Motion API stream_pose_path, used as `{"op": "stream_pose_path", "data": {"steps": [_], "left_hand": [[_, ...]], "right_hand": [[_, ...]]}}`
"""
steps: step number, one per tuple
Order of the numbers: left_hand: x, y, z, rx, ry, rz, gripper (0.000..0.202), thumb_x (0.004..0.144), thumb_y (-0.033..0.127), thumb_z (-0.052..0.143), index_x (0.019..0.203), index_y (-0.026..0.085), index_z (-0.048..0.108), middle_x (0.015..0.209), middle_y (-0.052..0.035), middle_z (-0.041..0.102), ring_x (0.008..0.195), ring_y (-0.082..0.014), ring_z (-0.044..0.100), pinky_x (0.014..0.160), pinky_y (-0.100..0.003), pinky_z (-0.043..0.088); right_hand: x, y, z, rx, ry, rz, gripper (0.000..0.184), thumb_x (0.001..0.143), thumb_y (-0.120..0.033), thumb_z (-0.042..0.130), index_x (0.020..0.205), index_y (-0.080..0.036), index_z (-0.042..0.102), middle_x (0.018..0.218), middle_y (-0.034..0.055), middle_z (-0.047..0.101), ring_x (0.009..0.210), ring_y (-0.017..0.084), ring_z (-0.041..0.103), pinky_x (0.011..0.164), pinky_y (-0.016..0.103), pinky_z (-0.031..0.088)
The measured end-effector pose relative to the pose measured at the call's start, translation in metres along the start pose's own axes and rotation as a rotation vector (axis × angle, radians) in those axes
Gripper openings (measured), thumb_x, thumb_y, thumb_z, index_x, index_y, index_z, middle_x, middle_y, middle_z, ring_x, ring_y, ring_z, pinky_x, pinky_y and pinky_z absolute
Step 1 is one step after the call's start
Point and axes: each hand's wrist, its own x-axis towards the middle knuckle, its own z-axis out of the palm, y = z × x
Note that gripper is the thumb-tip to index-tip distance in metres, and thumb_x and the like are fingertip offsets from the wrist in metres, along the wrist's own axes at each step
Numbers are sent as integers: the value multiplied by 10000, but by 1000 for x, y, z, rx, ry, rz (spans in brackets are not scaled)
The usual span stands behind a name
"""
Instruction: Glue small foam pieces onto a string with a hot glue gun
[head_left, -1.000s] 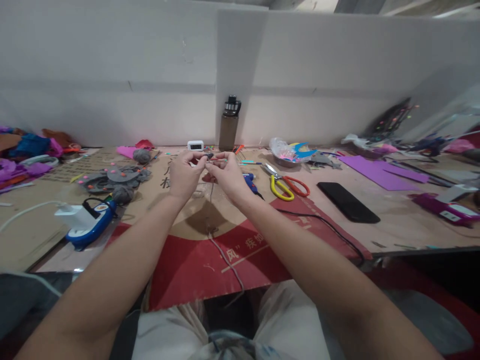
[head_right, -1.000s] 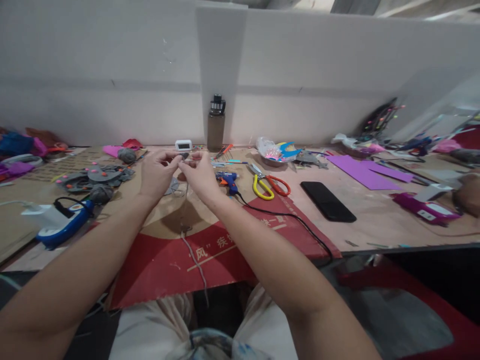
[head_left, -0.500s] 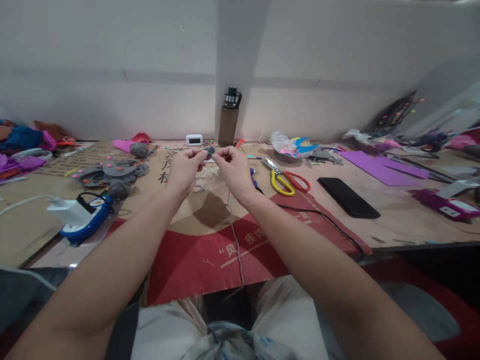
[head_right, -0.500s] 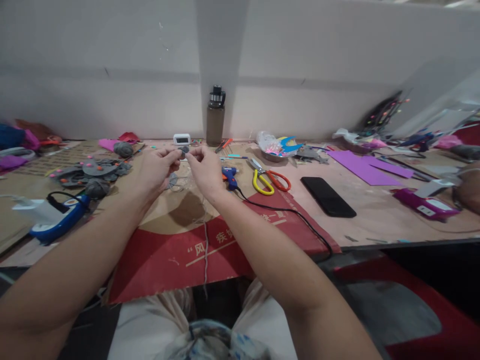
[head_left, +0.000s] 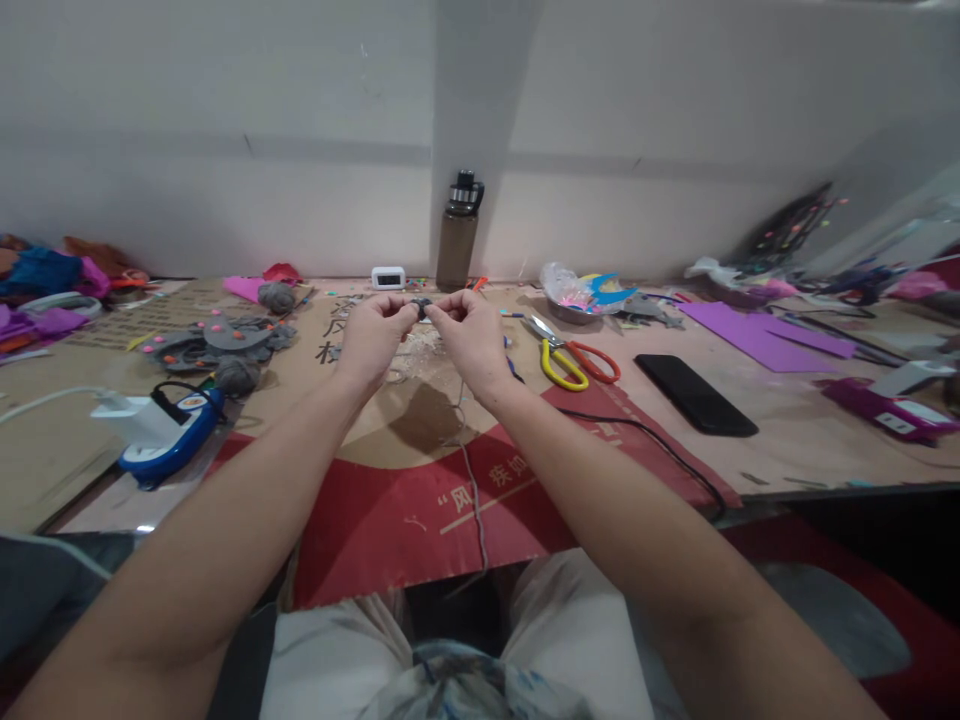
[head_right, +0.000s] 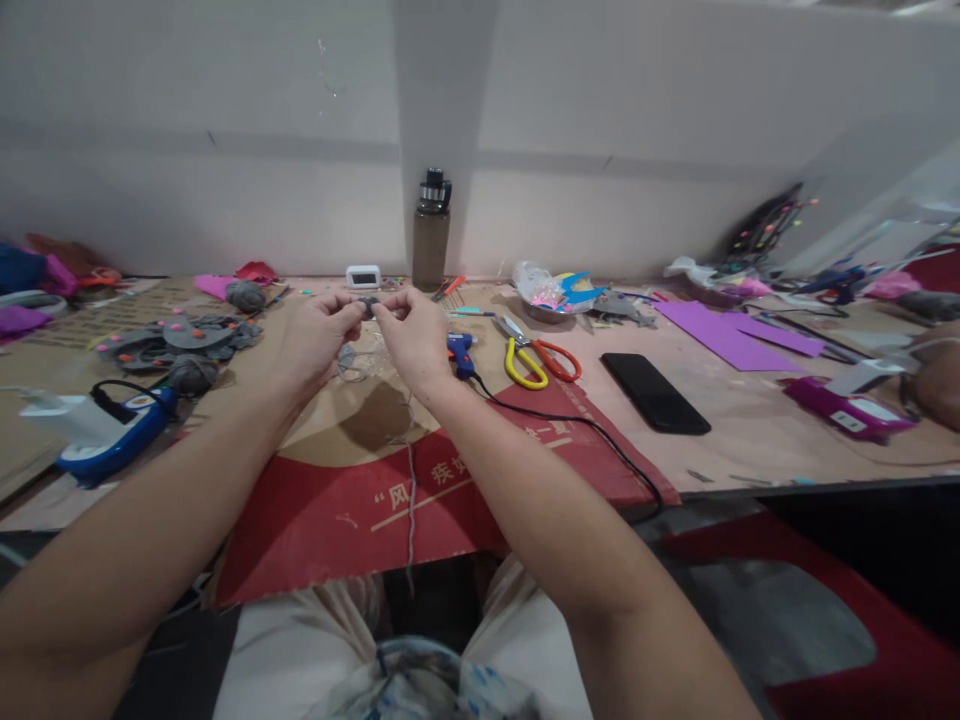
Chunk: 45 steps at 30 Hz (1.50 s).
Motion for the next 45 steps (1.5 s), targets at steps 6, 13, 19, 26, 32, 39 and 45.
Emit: {"op": "stream_pose_path", "data": {"steps": [6,13,19,26,32,39,45], "left_hand": [[3,-3,0,-49,-25,3,151,716,171,607,570,166,568,533,22,470,484,-65,391,479,-209,303],[7,-3,-5,-226,-180,-110,74,709,198,639,663,140,636,588,-3,540,518,-64,462,511,-193,357],[11,-2,-9,-302,-336,-273,169,748,277,599,778,124,664,736,-64,632,604,-98,545,567,-217,428],[6,3,-8,50,-269,-74,173,675,255,662,807,146,688,668,-21,611,555,-80,502,511,-197,371],[0,14,-7,376,-222,6,59,664,206,644,650,150,657,533,8,561,485,-76,447,490,-206,332],[7,-4,-8,157,-189,-60,99,678,203,600,590,159,605,526,7,539,461,-69,427,464,-207,322],[7,-10,-6,136,-195,-83,106,678,209,590,585,162,606,556,-1,558,472,-70,431,472,-211,329]], "right_hand": [[1,2,-1,-7,22,-7,174,744,-322,577,791,-154,573,674,-25,522,595,78,427,594,231,360],[7,9,-6,107,-94,54,203,758,-342,525,742,-151,591,626,-31,487,571,78,388,541,222,311],[7,9,-17,123,-109,102,138,728,-285,524,683,-155,543,618,-35,473,561,73,393,543,221,311],[3,9,-21,-22,-185,4,146,725,-309,531,704,-165,548,601,-36,489,551,79,400,521,223,295],[1,8,-22,-193,-183,-101,111,732,-260,540,728,-165,596,642,-18,532,587,92,423,580,243,316],[5,14,-20,-19,-284,-66,213,816,-314,462,799,-159,606,686,-12,539,624,99,444,595,243,333],[3,16,-19,-65,-248,-32,146,741,-296,545,774,-166,602,584,-44,461,536,85,367,517,236,275]]}}
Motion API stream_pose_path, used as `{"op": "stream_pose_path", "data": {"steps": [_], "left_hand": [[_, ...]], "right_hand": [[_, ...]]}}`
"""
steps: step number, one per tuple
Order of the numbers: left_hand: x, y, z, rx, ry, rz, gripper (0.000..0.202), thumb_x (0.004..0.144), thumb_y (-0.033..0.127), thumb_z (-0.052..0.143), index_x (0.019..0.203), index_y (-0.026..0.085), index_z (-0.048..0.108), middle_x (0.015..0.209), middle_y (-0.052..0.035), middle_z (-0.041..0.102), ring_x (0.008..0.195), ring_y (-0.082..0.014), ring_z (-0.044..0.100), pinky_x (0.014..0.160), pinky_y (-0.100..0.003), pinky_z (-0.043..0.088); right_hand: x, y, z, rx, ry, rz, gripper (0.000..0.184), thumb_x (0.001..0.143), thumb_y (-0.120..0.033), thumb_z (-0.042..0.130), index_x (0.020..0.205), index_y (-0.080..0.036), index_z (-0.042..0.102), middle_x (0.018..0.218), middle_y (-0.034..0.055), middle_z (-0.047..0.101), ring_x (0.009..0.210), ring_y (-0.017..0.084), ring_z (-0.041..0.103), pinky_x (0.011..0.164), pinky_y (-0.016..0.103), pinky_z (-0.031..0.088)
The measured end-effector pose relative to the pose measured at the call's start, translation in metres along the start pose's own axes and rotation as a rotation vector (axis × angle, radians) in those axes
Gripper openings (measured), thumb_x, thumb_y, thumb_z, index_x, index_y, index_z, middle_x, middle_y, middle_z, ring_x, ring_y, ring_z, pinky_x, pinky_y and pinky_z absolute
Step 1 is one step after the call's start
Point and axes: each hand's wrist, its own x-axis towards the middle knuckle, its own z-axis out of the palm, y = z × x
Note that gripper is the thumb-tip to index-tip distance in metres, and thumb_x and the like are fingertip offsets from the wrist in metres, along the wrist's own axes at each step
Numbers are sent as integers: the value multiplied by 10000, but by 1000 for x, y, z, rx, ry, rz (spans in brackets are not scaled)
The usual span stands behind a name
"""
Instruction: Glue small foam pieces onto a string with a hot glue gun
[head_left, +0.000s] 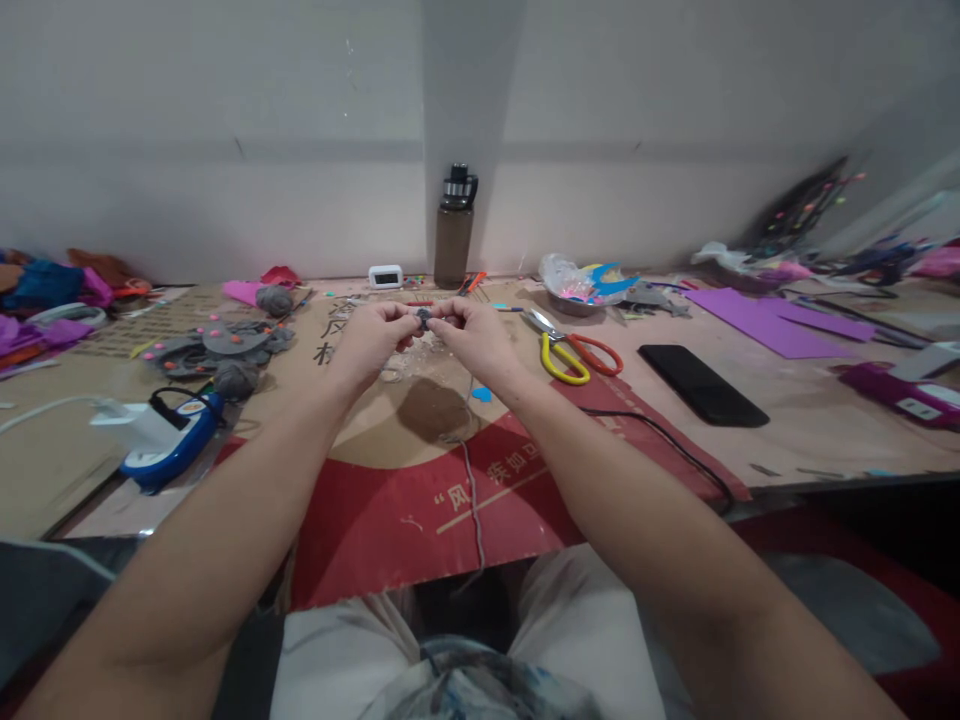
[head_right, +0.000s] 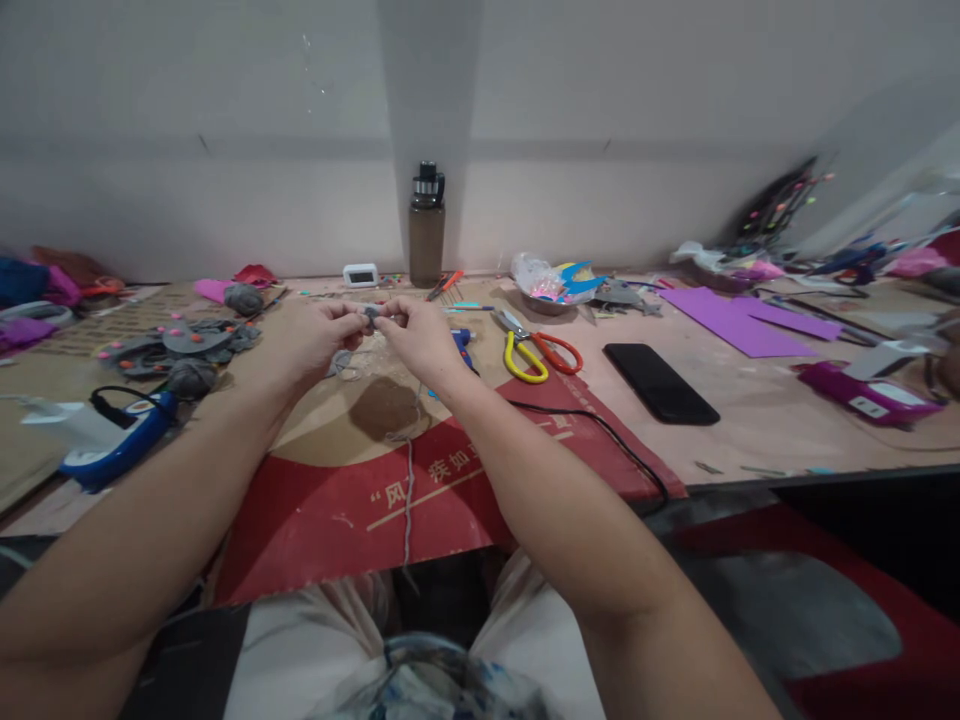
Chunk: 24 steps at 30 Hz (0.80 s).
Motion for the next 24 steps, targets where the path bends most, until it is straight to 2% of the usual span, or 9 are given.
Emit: {"op": "stream_pose_path", "data": {"steps": [3,10,13,16,21,24], "left_hand": [[1,-3,-1,-31,-60,-14,100,684,230,602,615,161,623,587,-9,580,488,-71,444,478,-208,332],[4,2,-16,-162,-327,-122,212,686,340,657,754,144,702,741,-83,651,580,-103,522,506,-212,382],[4,5,-20,-138,-299,-131,220,687,335,657,781,144,713,709,-80,640,584,-112,528,505,-212,384],[-1,11,-17,22,-213,-27,178,667,266,671,806,164,716,627,-31,606,554,-98,496,508,-203,364],[-12,25,-8,313,-186,146,27,641,196,674,651,173,685,579,1,590,535,-94,459,522,-211,331],[-12,24,-6,398,-168,183,65,642,185,657,579,170,647,519,17,538,510,-90,424,506,-216,298]], "right_hand": [[-1,-3,-2,40,15,39,126,722,-283,542,725,-162,577,604,-36,495,545,82,395,520,232,290],[0,-3,-11,27,-18,134,107,686,-270,523,649,-170,526,588,-36,472,533,78,385,518,235,288],[1,-1,-14,-21,-76,124,99,685,-264,520,659,-171,540,581,-34,466,535,82,381,516,236,281],[0,0,-14,-95,-112,79,98,685,-261,521,664,-173,556,580,-28,481,542,90,393,520,238,286],[-4,-4,-14,-225,-105,13,113,703,-282,542,691,-177,582,605,-10,519,588,111,435,564,249,307],[-6,-7,-13,-274,-100,-25,82,703,-239,539,704,-174,589,619,-6,529,601,114,445,584,252,313]]}}
